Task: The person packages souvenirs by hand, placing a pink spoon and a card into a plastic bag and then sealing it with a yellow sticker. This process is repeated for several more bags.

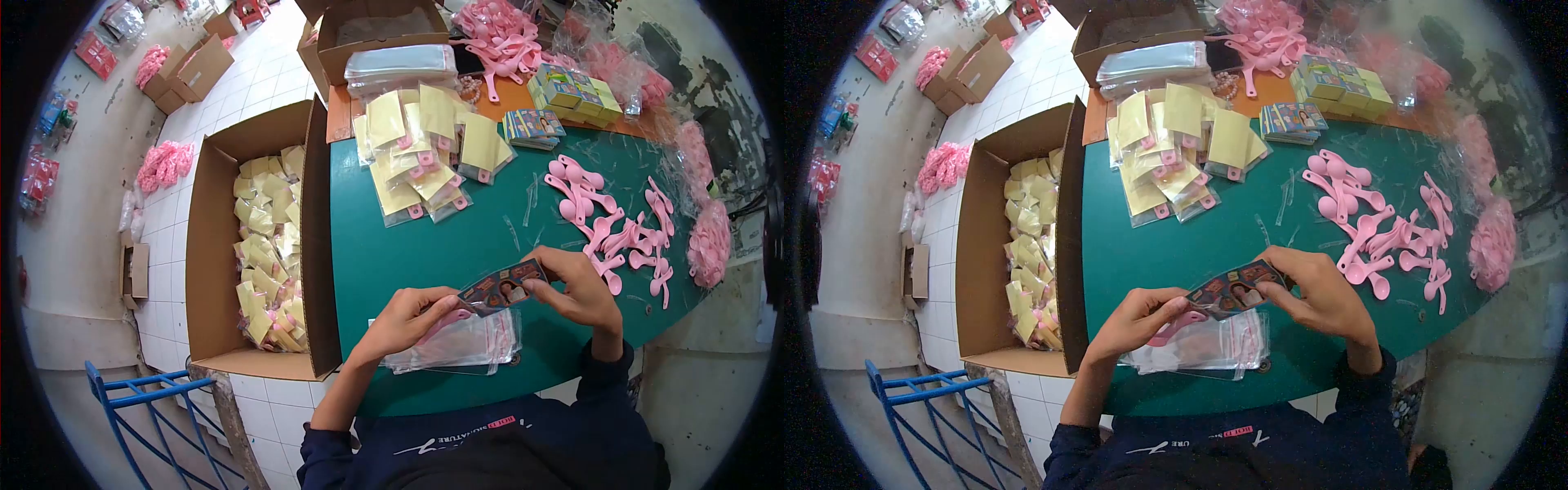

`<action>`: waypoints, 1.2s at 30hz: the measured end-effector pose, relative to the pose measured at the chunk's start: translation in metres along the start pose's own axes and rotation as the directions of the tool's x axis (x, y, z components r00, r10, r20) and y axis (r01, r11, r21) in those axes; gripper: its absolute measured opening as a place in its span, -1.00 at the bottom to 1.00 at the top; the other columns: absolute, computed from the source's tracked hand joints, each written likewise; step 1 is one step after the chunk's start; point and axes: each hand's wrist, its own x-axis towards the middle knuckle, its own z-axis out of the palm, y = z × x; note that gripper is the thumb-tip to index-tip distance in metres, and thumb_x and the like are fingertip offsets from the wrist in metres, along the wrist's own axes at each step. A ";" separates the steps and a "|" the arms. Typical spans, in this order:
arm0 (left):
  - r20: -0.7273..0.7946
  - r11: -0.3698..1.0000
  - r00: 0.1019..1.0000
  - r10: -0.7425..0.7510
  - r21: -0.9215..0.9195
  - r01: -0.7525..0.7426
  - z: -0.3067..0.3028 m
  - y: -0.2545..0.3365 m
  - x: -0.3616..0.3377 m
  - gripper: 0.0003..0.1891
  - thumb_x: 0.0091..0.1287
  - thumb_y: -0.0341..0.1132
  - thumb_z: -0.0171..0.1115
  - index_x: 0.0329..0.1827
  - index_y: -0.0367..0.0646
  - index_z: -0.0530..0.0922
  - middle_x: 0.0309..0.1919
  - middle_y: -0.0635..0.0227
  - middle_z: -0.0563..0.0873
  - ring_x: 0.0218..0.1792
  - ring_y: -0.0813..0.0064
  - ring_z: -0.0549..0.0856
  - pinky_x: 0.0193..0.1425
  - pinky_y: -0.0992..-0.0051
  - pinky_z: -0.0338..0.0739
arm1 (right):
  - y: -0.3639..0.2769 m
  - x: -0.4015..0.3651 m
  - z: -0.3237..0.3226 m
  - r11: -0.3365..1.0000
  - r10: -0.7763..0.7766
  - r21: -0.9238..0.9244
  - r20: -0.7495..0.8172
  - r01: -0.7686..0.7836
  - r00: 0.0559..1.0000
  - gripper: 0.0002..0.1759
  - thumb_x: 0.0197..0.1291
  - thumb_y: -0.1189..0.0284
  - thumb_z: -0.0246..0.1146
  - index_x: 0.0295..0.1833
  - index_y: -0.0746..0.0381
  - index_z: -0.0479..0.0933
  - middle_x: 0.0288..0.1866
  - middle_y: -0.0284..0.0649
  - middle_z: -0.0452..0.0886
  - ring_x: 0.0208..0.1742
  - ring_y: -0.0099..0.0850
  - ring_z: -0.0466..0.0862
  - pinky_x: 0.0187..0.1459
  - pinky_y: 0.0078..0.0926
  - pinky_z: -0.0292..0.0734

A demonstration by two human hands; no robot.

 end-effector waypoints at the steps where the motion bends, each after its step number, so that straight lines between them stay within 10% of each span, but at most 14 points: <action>1: -0.044 0.996 0.995 0.087 -0.022 -0.088 0.004 -0.006 0.002 -0.68 0.45 -0.20 -0.01 -0.25 -0.27 0.62 -0.68 0.43 0.48 -0.63 0.63 0.40 -0.53 0.51 0.32 | -0.001 -0.001 0.001 1.000 -0.014 -0.012 -0.019 0.014 1.000 -0.79 0.11 0.55 0.23 -0.11 0.35 0.49 -0.35 -0.10 0.56 -0.39 -0.29 0.58 -0.32 -0.44 0.47; 14: 0.036 0.963 0.998 -0.058 0.267 0.047 -0.005 0.020 -0.003 -0.73 0.42 -0.22 0.04 -0.18 -0.25 0.60 -0.68 0.20 0.51 -0.69 0.39 0.38 -0.54 0.40 0.28 | 0.006 0.000 0.019 0.998 0.010 0.061 0.062 -0.014 0.998 -0.80 0.08 0.51 0.27 -0.18 0.35 0.48 -0.34 -0.12 0.52 -0.35 -0.21 0.59 -0.32 -0.39 0.48; 20: 0.058 0.965 0.998 0.002 0.263 -0.017 -0.002 0.012 -0.002 -0.70 0.43 -0.19 0.03 -0.14 -0.26 0.60 -0.69 0.33 0.49 -0.67 0.64 0.37 -0.55 0.53 0.30 | 0.016 -0.003 0.026 0.984 -0.149 -0.091 0.032 0.152 0.988 -0.80 0.08 0.49 0.29 -0.19 0.33 0.48 -0.33 -0.12 0.50 -0.38 -0.21 0.57 -0.34 -0.39 0.47; 26: 0.156 0.962 0.977 -0.143 0.252 0.101 -0.002 0.019 0.002 -0.74 0.41 -0.23 0.03 -0.13 -0.23 0.60 -0.54 0.11 0.63 -0.54 0.23 0.61 -0.40 0.40 0.44 | 0.016 0.001 0.034 0.991 -0.100 -0.085 0.083 0.107 0.992 -0.74 0.04 0.43 0.33 -0.19 0.32 0.48 -0.30 -0.14 0.50 -0.38 -0.19 0.57 -0.36 -0.38 0.44; 31: 0.106 0.965 0.994 -0.027 0.262 -0.001 0.010 0.014 0.003 -0.75 0.39 -0.20 0.08 -0.18 -0.23 0.57 -0.40 0.09 0.68 -0.43 0.21 0.68 -0.31 0.35 0.50 | 0.018 0.008 0.039 0.972 -0.184 -0.126 0.119 0.199 0.976 -0.75 0.01 0.41 0.36 -0.33 0.33 0.47 -0.38 -0.15 0.48 -0.41 -0.27 0.56 -0.38 -0.41 0.42; 36: 0.103 0.979 0.995 -0.016 0.203 -0.006 -0.014 0.003 -0.009 -0.58 0.22 -0.22 0.33 0.07 -0.21 0.48 -0.30 0.28 0.73 -0.16 0.42 0.72 0.00 0.48 0.55 | 0.026 0.011 0.037 0.992 0.028 0.122 0.097 -0.040 0.995 -0.73 -0.08 0.50 0.43 -0.48 0.30 0.41 -0.47 -0.31 0.47 -0.41 -0.50 0.54 -0.40 -0.52 0.37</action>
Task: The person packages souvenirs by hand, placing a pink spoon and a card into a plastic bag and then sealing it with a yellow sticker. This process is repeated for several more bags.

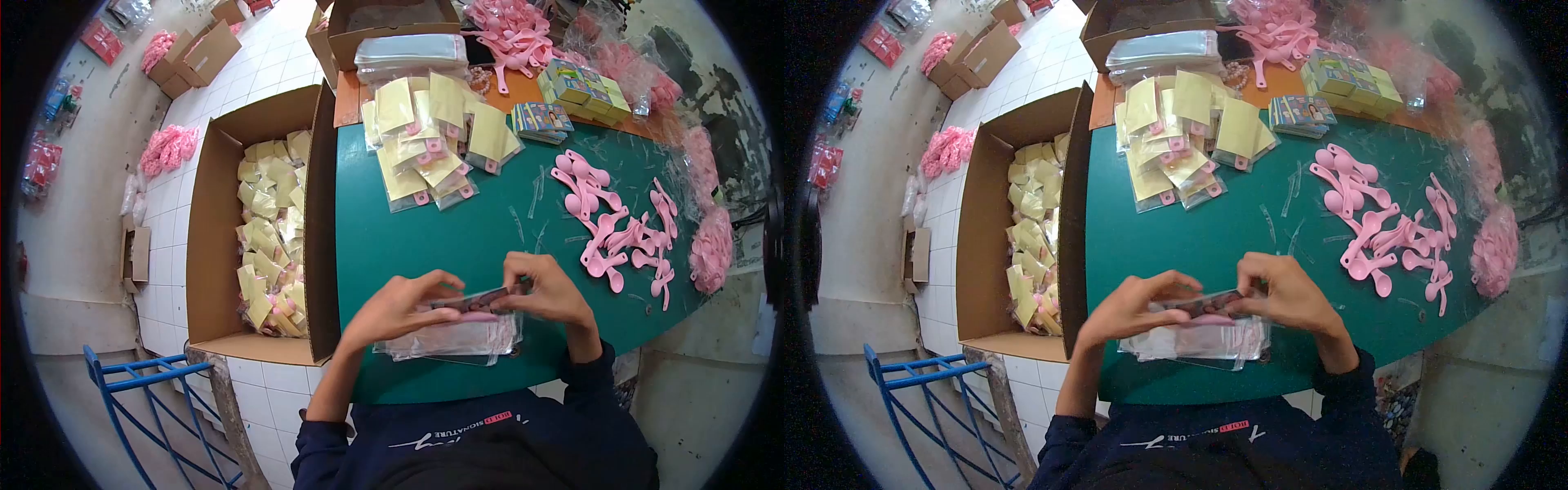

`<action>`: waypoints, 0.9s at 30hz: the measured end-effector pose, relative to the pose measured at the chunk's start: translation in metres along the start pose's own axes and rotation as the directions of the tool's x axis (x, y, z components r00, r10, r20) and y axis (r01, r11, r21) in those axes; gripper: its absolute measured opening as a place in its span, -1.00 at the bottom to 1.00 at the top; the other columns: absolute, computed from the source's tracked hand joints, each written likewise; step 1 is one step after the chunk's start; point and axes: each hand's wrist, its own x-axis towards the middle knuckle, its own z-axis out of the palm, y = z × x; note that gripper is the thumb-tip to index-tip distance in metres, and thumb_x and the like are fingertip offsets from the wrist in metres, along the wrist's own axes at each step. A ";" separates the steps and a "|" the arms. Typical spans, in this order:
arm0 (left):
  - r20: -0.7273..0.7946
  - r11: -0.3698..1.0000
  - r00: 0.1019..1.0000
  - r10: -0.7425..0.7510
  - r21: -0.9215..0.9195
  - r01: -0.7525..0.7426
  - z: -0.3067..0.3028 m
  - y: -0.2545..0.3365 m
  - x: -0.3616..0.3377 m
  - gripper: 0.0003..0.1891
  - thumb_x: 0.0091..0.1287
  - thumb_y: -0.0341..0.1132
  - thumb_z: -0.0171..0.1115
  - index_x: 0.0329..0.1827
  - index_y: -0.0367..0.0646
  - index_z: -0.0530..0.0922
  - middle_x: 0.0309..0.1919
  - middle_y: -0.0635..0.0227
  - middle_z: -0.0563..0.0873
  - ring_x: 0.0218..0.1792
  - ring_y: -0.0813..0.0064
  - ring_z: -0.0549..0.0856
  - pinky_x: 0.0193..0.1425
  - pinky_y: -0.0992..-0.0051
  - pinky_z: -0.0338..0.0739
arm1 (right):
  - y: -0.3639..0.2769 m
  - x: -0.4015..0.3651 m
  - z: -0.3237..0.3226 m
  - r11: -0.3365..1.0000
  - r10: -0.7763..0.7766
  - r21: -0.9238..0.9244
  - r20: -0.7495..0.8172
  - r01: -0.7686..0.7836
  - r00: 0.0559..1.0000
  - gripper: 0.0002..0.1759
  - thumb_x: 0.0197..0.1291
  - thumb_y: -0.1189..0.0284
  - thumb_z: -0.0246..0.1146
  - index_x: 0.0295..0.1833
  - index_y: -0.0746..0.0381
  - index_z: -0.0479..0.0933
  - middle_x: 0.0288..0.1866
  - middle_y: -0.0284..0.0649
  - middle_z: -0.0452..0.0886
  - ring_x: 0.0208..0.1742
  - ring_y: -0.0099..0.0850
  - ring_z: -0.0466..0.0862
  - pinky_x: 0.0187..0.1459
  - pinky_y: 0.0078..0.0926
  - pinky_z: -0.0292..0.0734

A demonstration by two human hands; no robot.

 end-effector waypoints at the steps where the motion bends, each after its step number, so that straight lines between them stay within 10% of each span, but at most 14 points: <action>1: 0.014 1.000 1.000 0.022 -0.019 -0.021 -0.009 -0.006 -0.005 -0.57 0.20 -0.25 0.35 0.09 -0.21 0.47 -0.28 0.28 0.73 -0.16 0.43 0.72 0.01 0.47 0.55 | 0.003 0.000 -0.001 0.994 0.066 0.084 -0.005 -0.066 0.998 -0.71 -0.10 0.51 0.44 -0.50 0.29 0.39 -0.48 -0.35 0.47 -0.40 -0.56 0.53 -0.40 -0.54 0.36; 5: -0.044 0.990 0.999 0.018 -0.138 -0.024 -0.018 -0.009 -0.014 -0.48 0.18 -0.33 0.37 0.20 -0.20 0.41 -0.27 0.28 0.72 -0.21 0.58 0.68 -0.09 0.55 0.55 | 0.006 0.000 0.004 0.881 0.175 0.432 0.076 -0.191 0.982 -0.71 -0.06 0.48 0.45 -0.49 0.29 0.42 -0.48 -0.42 0.48 -0.38 -0.67 0.47 -0.35 -0.62 0.37; 14: -0.028 0.968 0.997 -0.078 -0.240 0.069 -0.009 0.004 -0.018 -0.30 0.23 -0.35 0.33 0.40 -0.11 0.17 -0.35 0.33 0.70 -0.36 0.74 0.61 -0.32 0.71 0.47 | 0.018 -0.015 0.012 0.866 0.198 0.481 -0.076 -0.139 0.977 -0.82 0.02 0.46 0.40 -0.39 0.32 0.55 -0.44 -0.36 0.58 -0.39 -0.67 0.51 -0.36 -0.67 0.39; 19: -0.073 0.975 0.991 -0.109 -0.203 0.092 -0.005 0.000 -0.020 -0.24 0.23 -0.35 0.33 0.44 -0.10 0.09 -0.39 0.30 0.65 -0.46 0.71 0.57 -0.37 0.68 0.47 | 0.005 -0.011 0.020 0.932 0.179 0.351 -0.227 -0.091 0.957 -0.83 -0.05 0.52 0.42 -0.38 0.32 0.56 -0.46 -0.37 0.57 -0.41 -0.66 0.52 -0.41 -0.68 0.40; 23: -0.538 0.997 0.841 0.066 0.009 -0.072 0.028 -0.018 -0.010 -0.32 0.34 -0.36 0.17 0.45 -0.14 0.02 -0.35 0.22 0.63 -0.44 0.59 0.60 -0.33 0.59 0.55 | -0.010 -0.004 0.023 0.985 -0.174 -0.068 -0.430 0.161 0.886 -0.81 -0.04 0.49 0.42 -0.31 0.32 0.59 -0.42 -0.26 0.60 -0.42 -0.50 0.60 -0.34 -0.58 0.50; 27: -0.270 0.865 0.937 -0.223 -0.498 0.062 0.056 -0.011 -0.016 -0.35 0.45 -0.44 -0.10 0.47 -0.15 -0.26 -0.22 0.11 0.65 -0.24 0.41 0.70 -0.09 0.45 0.63 | -0.012 0.007 0.040 0.938 -0.262 -0.292 -0.241 0.187 0.935 -0.65 -0.01 0.40 0.39 -0.07 0.26 0.56 -0.13 -0.10 0.55 -0.14 -0.23 0.59 -0.11 -0.37 0.50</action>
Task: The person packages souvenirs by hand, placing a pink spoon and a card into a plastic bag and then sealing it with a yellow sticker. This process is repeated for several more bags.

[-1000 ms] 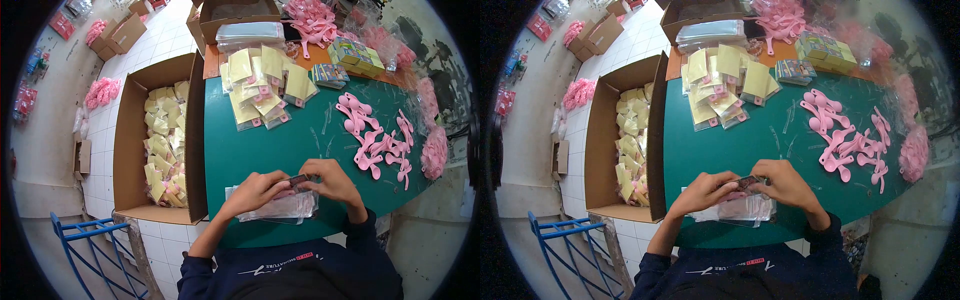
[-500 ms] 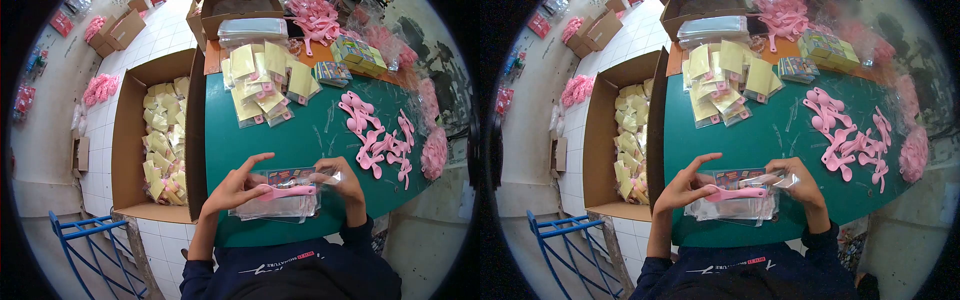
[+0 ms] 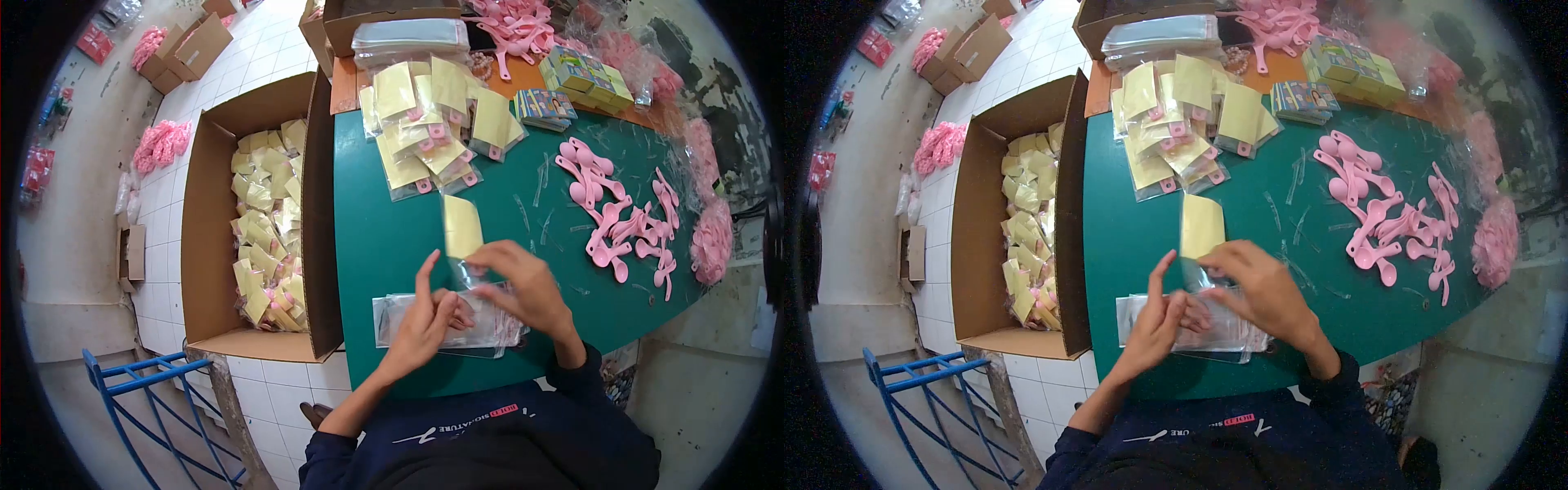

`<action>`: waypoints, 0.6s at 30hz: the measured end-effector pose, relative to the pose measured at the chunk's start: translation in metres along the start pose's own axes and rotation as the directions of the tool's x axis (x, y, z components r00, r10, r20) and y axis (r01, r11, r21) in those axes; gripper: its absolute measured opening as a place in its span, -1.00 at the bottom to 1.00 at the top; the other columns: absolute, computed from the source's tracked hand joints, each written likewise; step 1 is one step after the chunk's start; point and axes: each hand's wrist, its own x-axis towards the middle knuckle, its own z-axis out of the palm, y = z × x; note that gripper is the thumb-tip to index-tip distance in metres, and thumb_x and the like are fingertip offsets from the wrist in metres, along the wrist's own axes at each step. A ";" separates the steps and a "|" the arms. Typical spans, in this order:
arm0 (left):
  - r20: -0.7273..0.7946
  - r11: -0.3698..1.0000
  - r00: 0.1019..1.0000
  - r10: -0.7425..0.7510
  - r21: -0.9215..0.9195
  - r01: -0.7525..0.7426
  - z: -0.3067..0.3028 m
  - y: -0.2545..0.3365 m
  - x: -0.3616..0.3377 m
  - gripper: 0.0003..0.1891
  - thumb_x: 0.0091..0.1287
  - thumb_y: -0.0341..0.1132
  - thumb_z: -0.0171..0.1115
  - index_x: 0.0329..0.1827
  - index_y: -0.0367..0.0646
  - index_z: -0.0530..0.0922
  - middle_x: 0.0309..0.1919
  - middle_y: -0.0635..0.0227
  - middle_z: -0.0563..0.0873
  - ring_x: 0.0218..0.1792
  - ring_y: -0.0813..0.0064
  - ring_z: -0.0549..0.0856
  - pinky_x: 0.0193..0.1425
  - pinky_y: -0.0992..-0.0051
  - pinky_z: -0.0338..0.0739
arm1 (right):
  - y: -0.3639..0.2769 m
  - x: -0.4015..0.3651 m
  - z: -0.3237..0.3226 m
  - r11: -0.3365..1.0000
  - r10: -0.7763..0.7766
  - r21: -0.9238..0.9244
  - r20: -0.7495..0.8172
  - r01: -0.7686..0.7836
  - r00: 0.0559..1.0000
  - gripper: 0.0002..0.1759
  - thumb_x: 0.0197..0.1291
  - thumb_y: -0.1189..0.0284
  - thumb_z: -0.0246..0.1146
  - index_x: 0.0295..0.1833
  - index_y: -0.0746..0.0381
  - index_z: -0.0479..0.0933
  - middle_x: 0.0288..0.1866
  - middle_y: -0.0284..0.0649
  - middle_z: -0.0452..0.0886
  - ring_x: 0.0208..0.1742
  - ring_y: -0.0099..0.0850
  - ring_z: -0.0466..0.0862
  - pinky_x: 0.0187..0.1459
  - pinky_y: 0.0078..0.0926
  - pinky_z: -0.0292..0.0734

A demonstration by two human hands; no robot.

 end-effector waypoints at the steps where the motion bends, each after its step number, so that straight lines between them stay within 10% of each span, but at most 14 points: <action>1: 0.008 0.998 1.000 -0.026 -0.055 0.027 0.006 -0.001 -0.004 -0.34 0.46 -0.44 -0.12 0.47 -0.13 -0.31 -0.21 0.09 0.65 -0.22 0.40 0.70 -0.06 0.43 0.62 | -0.003 -0.001 0.002 0.998 -0.049 -0.044 0.081 0.053 0.996 -0.61 0.00 0.38 0.38 -0.02 0.24 0.53 -0.06 -0.08 0.53 -0.07 -0.19 0.56 -0.06 -0.33 0.48; 15: 0.077 0.987 0.997 0.010 0.159 -0.022 -0.009 -0.003 -0.026 -0.26 0.42 -0.29 -0.17 0.51 -0.05 -0.42 0.32 -0.02 0.24 0.12 0.26 0.51 0.25 0.28 0.36 | -0.014 -0.013 0.029 0.996 -0.073 0.059 0.263 0.060 0.962 -0.73 -0.03 0.44 0.36 -0.20 0.24 0.49 -0.22 -0.18 0.42 -0.12 -0.22 0.45 -0.09 -0.31 0.36; 18: 0.102 0.986 0.991 0.089 0.132 -0.102 -0.007 -0.001 -0.026 -0.23 0.39 -0.24 -0.22 0.47 -0.18 -0.49 0.28 -0.24 0.28 0.24 -0.03 0.40 0.33 0.34 0.20 | -0.019 -0.011 0.024 0.995 -0.103 0.028 0.313 0.099 0.944 -0.74 -0.04 0.43 0.33 -0.22 0.24 0.46 -0.23 -0.18 0.41 -0.15 -0.20 0.44 -0.16 -0.30 0.31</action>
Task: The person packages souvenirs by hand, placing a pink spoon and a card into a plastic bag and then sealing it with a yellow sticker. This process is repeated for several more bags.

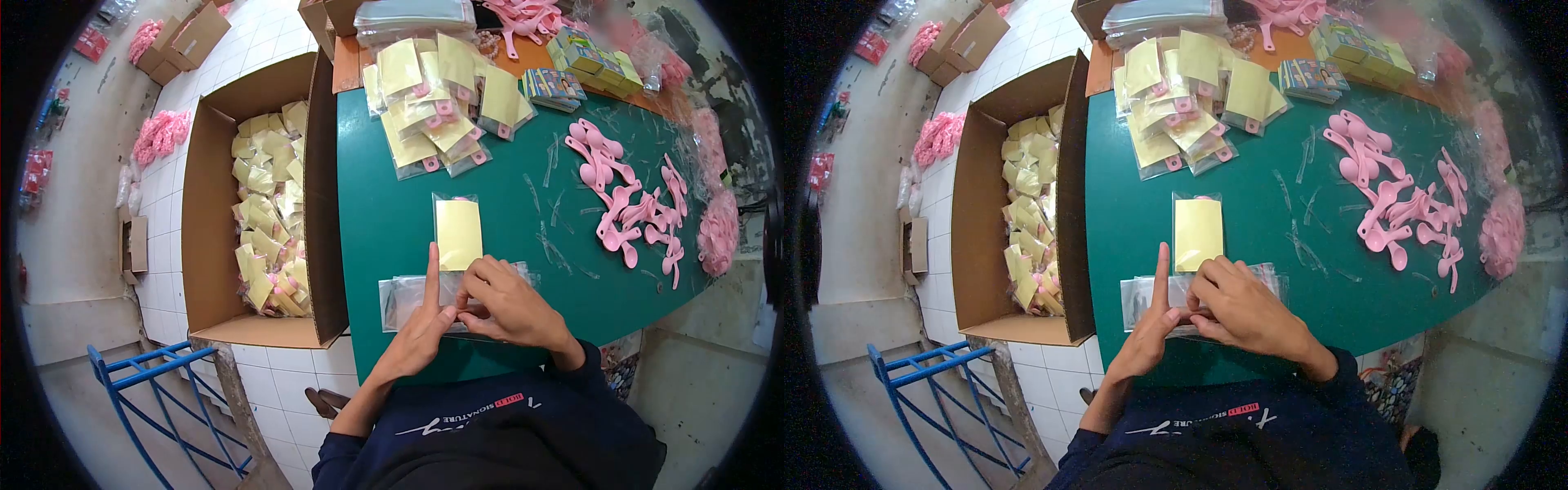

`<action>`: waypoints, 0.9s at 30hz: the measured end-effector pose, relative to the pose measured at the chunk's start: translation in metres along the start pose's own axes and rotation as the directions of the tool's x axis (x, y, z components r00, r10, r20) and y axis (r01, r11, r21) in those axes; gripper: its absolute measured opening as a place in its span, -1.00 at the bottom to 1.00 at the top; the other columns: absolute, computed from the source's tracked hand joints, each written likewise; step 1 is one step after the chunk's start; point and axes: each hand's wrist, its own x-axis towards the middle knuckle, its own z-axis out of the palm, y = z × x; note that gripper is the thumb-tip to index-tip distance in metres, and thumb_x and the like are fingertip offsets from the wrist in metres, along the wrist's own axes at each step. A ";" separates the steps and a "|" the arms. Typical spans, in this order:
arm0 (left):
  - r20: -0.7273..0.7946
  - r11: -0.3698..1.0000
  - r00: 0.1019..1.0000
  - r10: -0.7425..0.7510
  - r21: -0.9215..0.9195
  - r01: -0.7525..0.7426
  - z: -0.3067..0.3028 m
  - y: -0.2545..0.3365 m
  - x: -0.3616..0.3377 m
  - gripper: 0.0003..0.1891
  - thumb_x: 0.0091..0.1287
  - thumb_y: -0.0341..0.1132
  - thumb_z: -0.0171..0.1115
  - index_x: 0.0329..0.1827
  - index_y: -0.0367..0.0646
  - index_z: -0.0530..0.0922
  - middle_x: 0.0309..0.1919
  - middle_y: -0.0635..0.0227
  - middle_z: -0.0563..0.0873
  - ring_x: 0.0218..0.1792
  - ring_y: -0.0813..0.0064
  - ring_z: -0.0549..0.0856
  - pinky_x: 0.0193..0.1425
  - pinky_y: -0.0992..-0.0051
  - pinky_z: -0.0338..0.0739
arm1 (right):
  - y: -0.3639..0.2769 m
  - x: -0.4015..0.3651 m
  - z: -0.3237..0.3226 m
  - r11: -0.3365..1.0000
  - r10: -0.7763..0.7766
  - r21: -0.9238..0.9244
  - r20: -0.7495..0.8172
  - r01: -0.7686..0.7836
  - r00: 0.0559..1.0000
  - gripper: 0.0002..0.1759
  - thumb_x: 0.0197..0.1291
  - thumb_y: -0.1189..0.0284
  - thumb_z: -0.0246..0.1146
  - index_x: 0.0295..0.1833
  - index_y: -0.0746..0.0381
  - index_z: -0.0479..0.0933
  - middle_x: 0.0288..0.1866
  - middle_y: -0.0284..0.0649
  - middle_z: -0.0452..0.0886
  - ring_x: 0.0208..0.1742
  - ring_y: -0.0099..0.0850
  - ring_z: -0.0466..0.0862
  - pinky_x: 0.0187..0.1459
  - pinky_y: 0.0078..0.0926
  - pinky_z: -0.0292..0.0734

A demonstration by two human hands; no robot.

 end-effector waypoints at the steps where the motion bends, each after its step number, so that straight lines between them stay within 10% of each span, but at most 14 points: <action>1: 0.012 0.997 1.000 -0.019 -0.077 0.020 0.002 0.001 0.000 -0.23 0.39 -0.24 -0.22 0.47 -0.18 -0.49 0.32 -0.23 0.20 0.28 -0.01 0.34 0.35 0.36 0.16 | -0.001 -0.001 0.001 0.999 -0.016 -0.032 0.014 0.017 1.000 -0.74 -0.04 0.43 0.33 -0.23 0.23 0.46 -0.24 -0.18 0.41 -0.16 -0.21 0.44 -0.17 -0.30 0.30; 3: 0.040 0.973 0.998 -0.051 -0.225 0.058 0.008 0.003 0.002 -0.24 0.38 -0.26 -0.22 0.48 -0.18 -0.48 0.41 -0.19 0.04 0.37 0.02 0.23 0.40 0.39 0.08 | -0.003 -0.002 0.002 0.994 -0.050 -0.097 0.041 0.054 0.998 -0.74 -0.05 0.41 0.33 -0.24 0.22 0.45 -0.25 -0.20 0.41 -0.17 -0.23 0.43 -0.19 -0.31 0.28; 9: -0.055 0.990 0.997 -0.062 0.120 0.068 0.009 -0.013 0.009 -0.26 0.32 -0.44 -0.17 0.52 -0.10 -0.30 0.10 -0.12 0.48 -0.07 0.22 0.56 0.09 0.41 0.41 | 0.003 -0.012 0.004 0.957 -0.225 -0.169 0.088 0.237 0.970 -0.76 -0.05 0.42 0.31 -0.27 0.25 0.44 -0.28 -0.19 0.40 -0.15 -0.25 0.45 -0.09 -0.30 0.32; 14: -0.062 0.965 0.963 -0.261 0.008 0.262 0.006 -0.002 0.013 -0.40 0.33 -0.57 -0.30 0.48 -0.20 -0.08 -0.02 -0.08 0.61 0.03 0.26 0.63 0.14 0.42 0.48 | 0.028 -0.023 -0.062 0.867 -0.341 0.482 0.400 0.121 0.850 -0.79 0.08 0.40 0.31 -0.27 0.27 0.45 -0.28 -0.19 0.41 -0.16 -0.27 0.47 -0.10 -0.34 0.41; 16: 0.054 0.955 0.973 -0.222 -0.187 0.228 0.003 -0.005 0.010 -0.48 0.37 -0.55 -0.35 0.43 -0.24 0.03 -0.06 -0.08 0.63 0.02 0.24 0.65 0.12 0.40 0.52 | 0.085 -0.034 -0.116 0.856 -0.348 0.428 0.064 0.290 0.935 -0.84 0.16 0.38 0.27 -0.34 0.22 0.48 -0.42 -0.33 0.47 -0.33 -0.36 0.52 -0.19 -0.44 0.42; 17: 0.120 0.940 0.975 -0.189 -0.266 0.215 0.003 -0.003 0.011 -0.52 0.40 -0.54 -0.37 0.41 -0.25 0.08 -0.05 -0.08 0.63 0.02 0.23 0.65 0.11 0.39 0.53 | 0.100 -0.047 -0.129 0.888 -0.099 0.445 -0.066 0.118 0.993 -0.82 0.13 0.34 0.27 -0.29 0.21 0.47 -0.40 -0.31 0.48 -0.31 -0.34 0.52 -0.17 -0.40 0.42; 18: 0.181 0.918 0.973 -0.146 -0.342 0.202 0.002 0.000 0.013 -0.55 0.42 -0.52 -0.39 0.38 -0.25 0.13 -0.04 -0.09 0.62 0.03 0.22 0.64 0.11 0.38 0.53 | 0.116 -0.061 -0.142 0.855 0.159 0.517 -0.189 -0.039 0.969 -0.78 0.09 0.31 0.28 -0.25 0.21 0.47 -0.38 -0.29 0.48 -0.29 -0.32 0.53 -0.16 -0.36 0.41; 19: 0.164 0.983 0.983 -0.089 -0.142 0.113 -0.001 -0.018 0.015 -0.59 0.45 -0.47 -0.42 0.32 -0.25 0.19 -0.05 -0.11 0.62 0.03 0.19 0.64 0.10 0.39 0.53 | 0.130 -0.069 -0.136 0.910 0.208 0.408 -0.288 -0.077 0.935 -0.72 0.05 0.34 0.30 -0.16 0.21 0.45 -0.31 -0.24 0.48 -0.22 -0.30 0.52 -0.11 -0.34 0.41; 22: 0.193 0.890 0.974 -0.117 -0.415 0.190 -0.001 -0.005 0.013 -0.66 0.46 -0.48 -0.38 0.23 -0.27 0.26 -0.01 -0.03 0.61 0.07 0.25 0.62 0.17 0.37 0.49 | 0.175 -0.077 -0.111 0.971 0.224 0.065 -0.575 -0.229 0.787 -0.45 -0.07 0.42 0.35 0.10 0.24 0.41 -0.09 -0.12 0.46 0.00 -0.24 0.51 0.05 -0.27 0.41; 24: 0.206 0.822 0.976 -0.064 -0.543 0.169 0.000 -0.012 0.015 -0.72 0.48 -0.43 -0.35 0.14 -0.25 0.30 -0.03 -0.08 0.61 0.03 0.24 0.64 0.15 0.37 0.50 | 0.078 -0.044 -0.102 0.892 0.069 -0.414 -0.276 -0.183 0.959 -0.31 -0.14 0.45 0.44 0.20 0.20 0.38 -0.03 -0.07 0.43 0.21 -0.24 0.44 0.12 -0.30 0.43; 25: 0.229 0.796 0.972 -0.043 -0.581 0.172 0.000 -0.014 0.015 -0.72 0.49 -0.40 -0.33 0.13 -0.25 0.30 -0.04 -0.10 0.61 0.03 0.23 0.64 0.15 0.37 0.50 | 0.047 -0.036 -0.079 0.983 0.177 -0.024 -0.116 -0.181 0.977 -0.29 -0.14 0.42 0.46 0.20 0.16 0.37 -0.01 -0.06 0.39 0.15 -0.19 0.47 0.07 -0.29 0.48; 27: 0.282 0.752 0.960 0.001 -0.633 0.185 -0.002 -0.018 0.015 -0.74 0.50 -0.36 -0.31 0.12 -0.23 0.30 -0.06 -0.14 0.62 0.01 0.22 0.65 0.13 0.37 0.51 | 0.021 -0.031 -0.033 0.987 0.151 0.063 -0.054 -0.147 0.987 -0.43 -0.10 0.44 0.44 0.10 0.19 0.45 -0.02 -0.07 0.36 -0.03 -0.23 0.54 -0.04 -0.32 0.54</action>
